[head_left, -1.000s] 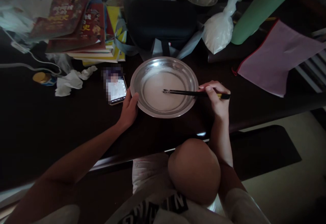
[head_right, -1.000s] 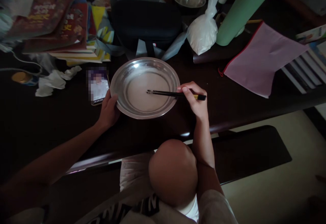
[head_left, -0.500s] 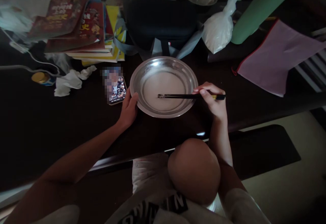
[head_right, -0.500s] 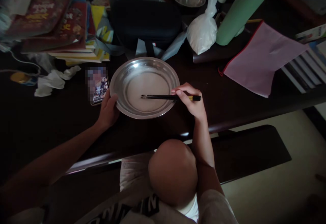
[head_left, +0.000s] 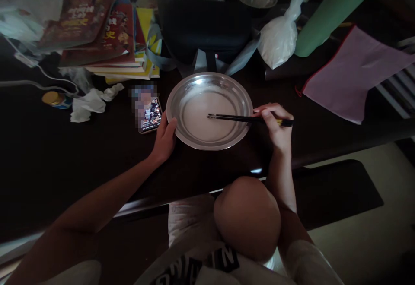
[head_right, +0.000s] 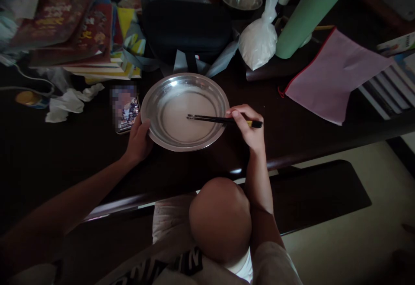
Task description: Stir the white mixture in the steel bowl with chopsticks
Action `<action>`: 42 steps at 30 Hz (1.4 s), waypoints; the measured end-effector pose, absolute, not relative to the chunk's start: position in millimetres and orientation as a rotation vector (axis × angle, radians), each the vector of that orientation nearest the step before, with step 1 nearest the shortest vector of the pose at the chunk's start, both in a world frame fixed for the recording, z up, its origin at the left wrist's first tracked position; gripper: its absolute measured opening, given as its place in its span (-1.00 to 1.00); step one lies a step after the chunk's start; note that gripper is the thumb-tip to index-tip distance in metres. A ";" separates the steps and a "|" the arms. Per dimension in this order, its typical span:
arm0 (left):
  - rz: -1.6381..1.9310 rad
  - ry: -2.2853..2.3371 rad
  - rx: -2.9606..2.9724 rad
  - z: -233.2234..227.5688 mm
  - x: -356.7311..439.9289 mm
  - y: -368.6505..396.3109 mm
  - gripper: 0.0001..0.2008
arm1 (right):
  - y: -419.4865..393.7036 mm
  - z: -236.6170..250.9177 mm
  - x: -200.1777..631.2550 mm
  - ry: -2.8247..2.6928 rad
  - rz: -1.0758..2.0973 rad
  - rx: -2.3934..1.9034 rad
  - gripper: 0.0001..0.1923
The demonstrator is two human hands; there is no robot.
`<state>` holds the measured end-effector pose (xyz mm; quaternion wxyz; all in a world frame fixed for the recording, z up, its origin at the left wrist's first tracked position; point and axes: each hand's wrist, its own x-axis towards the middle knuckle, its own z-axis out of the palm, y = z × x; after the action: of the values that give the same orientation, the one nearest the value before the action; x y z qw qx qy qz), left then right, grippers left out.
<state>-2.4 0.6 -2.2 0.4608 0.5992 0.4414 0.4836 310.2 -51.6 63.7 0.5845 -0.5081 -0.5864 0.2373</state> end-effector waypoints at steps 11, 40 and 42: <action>1.194 1.075 1.522 1.1 -1.2 0.5 -0.46 | -51.7 63.7 310.4 -1.345 0.549 -1.214 -0.79; 1.212 1.088 1.488 -1.8 -2.6 1.6 -0.46 | -50.8 62.1 312.2 -1.334 0.541 -1.199 -0.80; 1.217 1.081 1.511 -1.6 -2.4 1.8 -0.46 | -50.9 61.8 312.3 -1.327 0.572 -1.202 -0.78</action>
<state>-2.4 1.8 -1.6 0.4444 0.6094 0.4361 0.4909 312.3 -50.9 61.8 0.5899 -0.5163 -0.5701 0.2457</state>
